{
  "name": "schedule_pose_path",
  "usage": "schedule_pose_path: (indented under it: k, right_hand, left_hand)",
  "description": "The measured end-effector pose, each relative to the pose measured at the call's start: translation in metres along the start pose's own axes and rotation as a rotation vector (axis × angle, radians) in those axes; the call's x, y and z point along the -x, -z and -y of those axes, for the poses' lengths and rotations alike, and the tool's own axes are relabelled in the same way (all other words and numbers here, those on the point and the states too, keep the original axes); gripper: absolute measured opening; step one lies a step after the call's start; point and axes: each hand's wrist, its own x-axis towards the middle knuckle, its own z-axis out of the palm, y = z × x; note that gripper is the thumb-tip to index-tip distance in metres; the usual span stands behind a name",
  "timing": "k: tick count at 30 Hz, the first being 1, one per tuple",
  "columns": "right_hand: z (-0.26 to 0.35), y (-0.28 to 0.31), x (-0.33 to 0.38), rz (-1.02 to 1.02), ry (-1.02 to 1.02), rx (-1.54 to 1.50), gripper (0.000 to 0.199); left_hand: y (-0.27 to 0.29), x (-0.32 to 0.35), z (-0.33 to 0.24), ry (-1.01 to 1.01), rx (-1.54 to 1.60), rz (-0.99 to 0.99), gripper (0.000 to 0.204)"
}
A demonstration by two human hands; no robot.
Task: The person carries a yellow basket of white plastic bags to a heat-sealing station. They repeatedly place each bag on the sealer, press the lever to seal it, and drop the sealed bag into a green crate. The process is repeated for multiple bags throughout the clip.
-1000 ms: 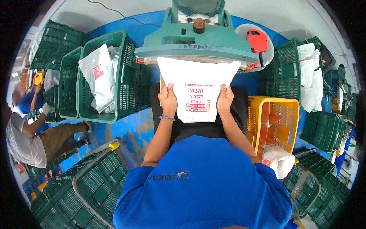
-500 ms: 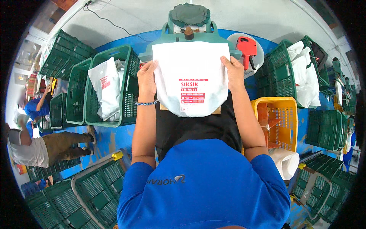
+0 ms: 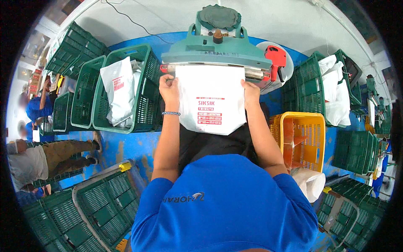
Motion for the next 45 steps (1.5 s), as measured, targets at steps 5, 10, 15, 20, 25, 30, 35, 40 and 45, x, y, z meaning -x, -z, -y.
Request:
schedule_pose_path:
  k: [5,10,15,20,25,30,35,40,45]
  right_hand:
    - [0.0,0.005,-0.001,0.019,-0.024,-0.022,0.016]
    - [0.022,0.001,-0.017,0.019,0.062,-0.029,0.022]
    - [0.03,0.005,-0.021,0.05,0.088,0.04,0.026]
    - [0.029,0.012,-0.024,0.095,0.035,0.178,0.027]
    - [0.034,0.015,-0.018,0.149,0.02,0.208,0.027]
    - [0.032,0.017,-0.012,0.176,-0.096,0.035,0.03]
    - [0.034,0.025,-0.007,0.159,-0.117,0.148,0.027]
    - [0.041,0.047,0.046,0.283,-0.202,0.487,0.032]
    - [0.067,0.041,0.066,0.254,-0.118,0.349,0.013]
  left_hand:
    - [0.001,0.001,-0.013,-0.154,-0.262,0.073,0.015]
    - [-0.007,-0.014,-0.018,-0.115,-0.367,0.115,0.016]
    - [-0.013,-0.026,0.001,-0.085,-0.162,0.109,0.015]
    - [-0.011,-0.03,0.015,0.23,0.132,0.039,0.029]
    - [-0.009,-0.026,0.004,0.355,0.315,0.044,0.028]
    - [0.021,0.002,-0.019,0.573,0.483,0.446,0.036]
    - [0.048,0.045,-0.022,0.81,0.139,0.556,0.032]
    - [0.039,0.055,-0.025,0.814,0.22,0.414,0.026]
    - [0.023,0.03,-0.054,0.62,0.103,0.391,0.015]
